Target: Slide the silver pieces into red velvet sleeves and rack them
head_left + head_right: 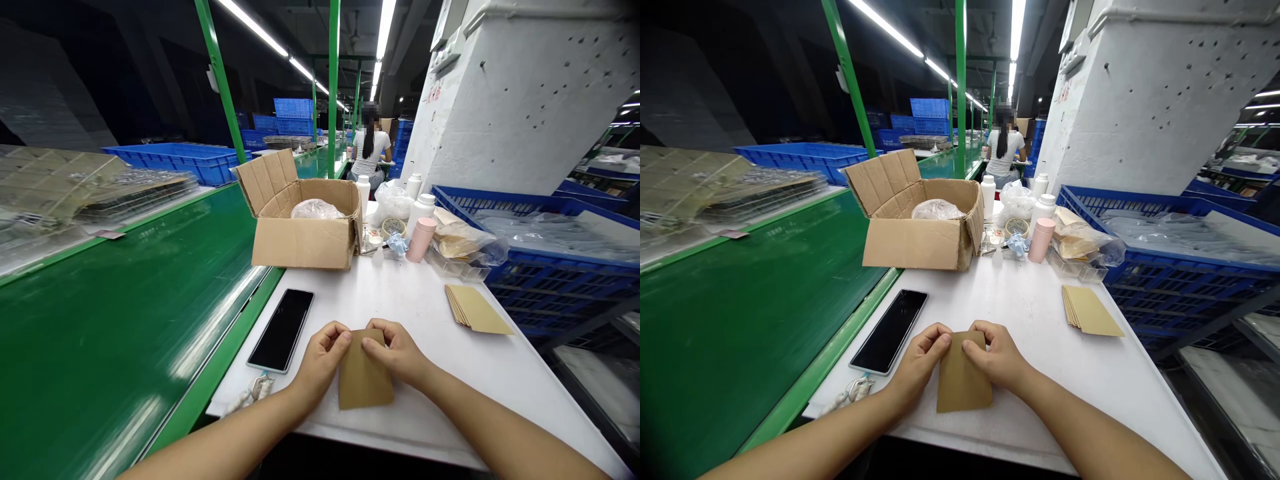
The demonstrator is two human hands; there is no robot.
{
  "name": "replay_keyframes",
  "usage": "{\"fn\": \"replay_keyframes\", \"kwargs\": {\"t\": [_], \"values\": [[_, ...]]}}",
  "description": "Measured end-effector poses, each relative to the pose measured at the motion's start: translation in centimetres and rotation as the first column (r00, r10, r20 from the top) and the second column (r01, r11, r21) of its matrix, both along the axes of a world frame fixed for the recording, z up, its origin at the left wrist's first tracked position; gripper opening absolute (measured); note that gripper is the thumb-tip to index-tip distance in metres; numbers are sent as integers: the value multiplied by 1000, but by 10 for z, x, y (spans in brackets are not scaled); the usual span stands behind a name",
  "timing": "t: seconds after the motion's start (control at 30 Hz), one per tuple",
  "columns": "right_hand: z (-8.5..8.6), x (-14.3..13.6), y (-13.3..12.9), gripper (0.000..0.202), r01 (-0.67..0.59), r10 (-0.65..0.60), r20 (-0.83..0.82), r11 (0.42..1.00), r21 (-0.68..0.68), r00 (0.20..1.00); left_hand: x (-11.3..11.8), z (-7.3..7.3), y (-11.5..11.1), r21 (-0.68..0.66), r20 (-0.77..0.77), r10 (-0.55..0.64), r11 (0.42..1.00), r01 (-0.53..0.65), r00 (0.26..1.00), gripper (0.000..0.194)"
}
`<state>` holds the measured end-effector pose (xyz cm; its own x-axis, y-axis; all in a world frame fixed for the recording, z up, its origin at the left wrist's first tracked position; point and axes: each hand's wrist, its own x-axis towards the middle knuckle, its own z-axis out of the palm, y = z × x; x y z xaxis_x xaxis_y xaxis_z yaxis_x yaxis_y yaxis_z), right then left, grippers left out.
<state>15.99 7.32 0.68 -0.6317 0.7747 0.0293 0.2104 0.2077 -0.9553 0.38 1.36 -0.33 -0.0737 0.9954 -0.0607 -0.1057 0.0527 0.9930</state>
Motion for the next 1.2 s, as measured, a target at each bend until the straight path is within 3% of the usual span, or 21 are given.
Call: {"fn": "replay_keyframes", "kwargs": {"t": [0.3,0.5,0.6,0.67,0.77,0.83,0.9,1.0,1.2], "values": [[1,-2,-3,12,-59,53,58,994,88,997,0,-1,0,-16,-13,26,1000,-26,1000,38],[0,0,1,18,27,-27,-2,999,25,1000,1,0,-1,-2,75,-52,999,52,996,36],[0,1,2,11,94,-92,-20,988,119,996,2,-3,-1,-27,61,-108,994,110,992,38],[0,1,1,11,162,-152,-58,931,328,987,2,-5,-1,-44,26,-110,993,111,994,39],[-2,0,-3,37,166,-152,-79,737,655,985,3,-6,-1,-40,-7,-135,990,135,991,38],[-4,0,-6,40,108,-130,-32,631,769,991,4,-6,-1,-21,-26,-153,988,153,988,36],[-4,-1,-8,40,84,-139,-5,568,819,990,4,-6,-1,-6,-45,-153,988,153,987,35],[-3,-1,-9,40,90,-167,-1,529,844,986,4,-7,-1,2,-53,-150,989,150,987,36],[-2,0,-8,33,84,-174,8,514,854,985,3,-8,-1,2,-44,-133,991,133,990,36]]}}
